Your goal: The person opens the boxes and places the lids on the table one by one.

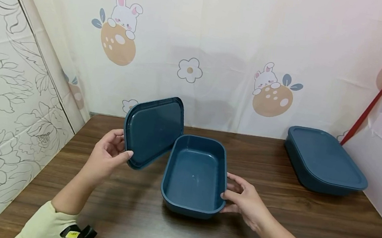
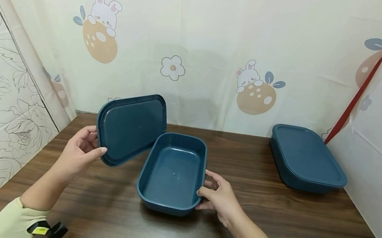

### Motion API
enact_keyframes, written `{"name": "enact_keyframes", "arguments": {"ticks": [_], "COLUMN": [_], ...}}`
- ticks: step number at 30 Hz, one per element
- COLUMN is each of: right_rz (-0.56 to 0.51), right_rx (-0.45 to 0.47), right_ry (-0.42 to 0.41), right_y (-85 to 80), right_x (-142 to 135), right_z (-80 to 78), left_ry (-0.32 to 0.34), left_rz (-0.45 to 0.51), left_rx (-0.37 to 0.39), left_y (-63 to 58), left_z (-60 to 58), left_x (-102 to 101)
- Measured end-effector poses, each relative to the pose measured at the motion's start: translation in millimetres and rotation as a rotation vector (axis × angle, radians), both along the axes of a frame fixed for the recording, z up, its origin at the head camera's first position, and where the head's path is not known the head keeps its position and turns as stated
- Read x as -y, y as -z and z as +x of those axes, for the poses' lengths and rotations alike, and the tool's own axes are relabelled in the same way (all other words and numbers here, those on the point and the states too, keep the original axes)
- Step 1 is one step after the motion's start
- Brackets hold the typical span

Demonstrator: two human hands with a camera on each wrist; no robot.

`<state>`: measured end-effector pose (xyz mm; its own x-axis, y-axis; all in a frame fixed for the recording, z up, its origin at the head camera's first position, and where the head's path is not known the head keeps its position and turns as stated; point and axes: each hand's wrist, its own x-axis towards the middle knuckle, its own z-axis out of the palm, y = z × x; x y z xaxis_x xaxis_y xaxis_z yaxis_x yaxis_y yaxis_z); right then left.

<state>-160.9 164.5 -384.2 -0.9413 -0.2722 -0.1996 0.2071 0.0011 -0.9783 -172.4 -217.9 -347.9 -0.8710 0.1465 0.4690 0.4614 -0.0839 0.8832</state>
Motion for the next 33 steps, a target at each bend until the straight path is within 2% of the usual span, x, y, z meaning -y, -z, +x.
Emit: {"name": "enact_keyframes", "arguments": {"ticks": [11, 22, 33], "right_rz": [-0.004, -0.001, -0.008], "right_rx": [0.009, -0.005, -0.004], "right_ry": [0.004, 0.003, -0.014], "right_y": [-1.7, -2.2, -0.4], "right_x": [0.0, -0.1, 0.9], "right_z": [-0.9, -2.2, -4.0], "left_ry": [0.03, -0.002, 0.02], "left_rz": [0.155, 0.316, 0.464], "left_rx": [0.082, 0.18, 0.249], "left_y": [1.7, 1.5, 4.8], "left_z": [-0.7, -2.5, -2.1], "left_x": [3.9, 4.4, 10.2]}}
